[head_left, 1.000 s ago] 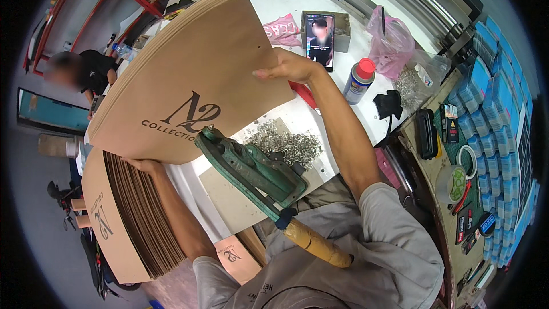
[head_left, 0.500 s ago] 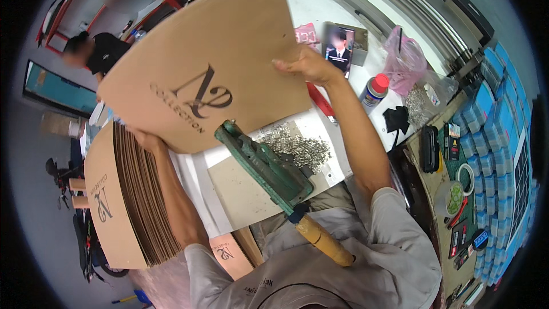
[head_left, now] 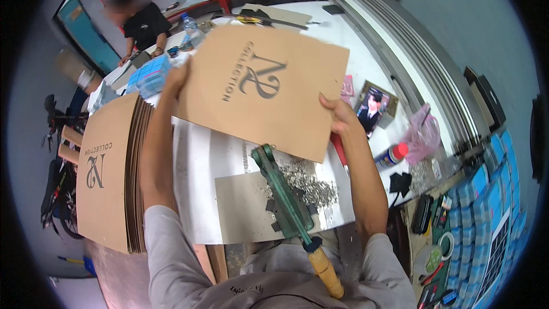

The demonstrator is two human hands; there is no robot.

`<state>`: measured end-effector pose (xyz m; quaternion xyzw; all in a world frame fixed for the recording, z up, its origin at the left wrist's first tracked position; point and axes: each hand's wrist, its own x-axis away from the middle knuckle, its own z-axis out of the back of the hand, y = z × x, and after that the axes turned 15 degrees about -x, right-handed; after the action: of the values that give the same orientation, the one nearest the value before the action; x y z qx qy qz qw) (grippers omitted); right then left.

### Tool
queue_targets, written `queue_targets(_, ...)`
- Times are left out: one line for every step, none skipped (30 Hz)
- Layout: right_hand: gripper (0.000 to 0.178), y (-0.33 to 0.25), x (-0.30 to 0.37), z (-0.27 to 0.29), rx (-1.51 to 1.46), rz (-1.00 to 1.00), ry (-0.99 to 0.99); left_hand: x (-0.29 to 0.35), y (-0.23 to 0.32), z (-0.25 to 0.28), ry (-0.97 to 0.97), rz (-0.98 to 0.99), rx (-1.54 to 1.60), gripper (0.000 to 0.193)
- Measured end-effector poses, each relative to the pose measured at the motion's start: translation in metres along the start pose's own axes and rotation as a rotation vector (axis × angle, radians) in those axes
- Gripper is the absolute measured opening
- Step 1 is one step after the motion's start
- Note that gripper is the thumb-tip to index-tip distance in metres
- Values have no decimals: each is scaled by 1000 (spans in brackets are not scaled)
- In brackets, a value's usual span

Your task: The person uses a green manual hole punch to attach metal grommets to the corners of flat brown paper bags. They repeatedly position each bag, punch the corners, and stack the finished pieces on the table.

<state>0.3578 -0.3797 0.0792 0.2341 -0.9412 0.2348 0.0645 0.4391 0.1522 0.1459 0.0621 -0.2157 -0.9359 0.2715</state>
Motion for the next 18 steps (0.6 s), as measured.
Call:
queue_targets(49,12,-8,-9,-18,-63,10,-18,-47,-3,-1,25,45,119)
queue_targets(49,3,-8,0,-2,-63,90,-5,-33,-34,-97,-8,-76,117)
queue_targets(48,9,-12,-5,11,-69,105,-8,-52,-45,-95,18,-11,117)
queue_targets(48,-7,-4,14,50,-12,198,28,-8,-76,-238,-59,104,116)
queue_targets(48,7,-9,9,55,-34,224,23,-39,-75,-299,3,142,113)
queue_targets(49,19,-17,0,53,-83,194,16,-69,-67,-158,40,-56,108)
queue_targets(49,11,-9,11,70,-70,243,44,-38,-86,-92,-15,-176,105)
queue_targets(50,3,-1,21,87,-59,287,84,-4,-95,-19,-70,-293,102)
queue_targets(50,8,-9,22,73,-68,273,97,-12,-93,122,-125,-247,99)
queue_targets(50,13,-23,27,54,-71,262,106,-18,-93,262,-188,-203,95)
queue_targets(50,14,-31,33,24,-53,260,113,-17,-95,393,-276,-156,92)
queue_targets(49,18,-40,38,-3,-53,235,126,-20,-98,453,-234,-49,89)
queue_targets(49,20,-48,43,-25,-46,220,146,-22,-105,502,-192,67,87)
queue_targets(48,26,-56,44,-46,-51,199,165,-28,-111,555,-137,176,84)
queue_targets(46,34,-60,38,-56,-17,197,178,-33,-120,465,-36,403,85)
queue_targets(44,45,-64,27,-67,17,195,190,-38,-129,371,68,625,86)
queue_targets(42,56,-68,18,-81,52,193,201,-41,-138,270,175,842,87)
queue_targets(40,59,-69,23,-122,86,235,232,-11,-126,13,288,953,89)
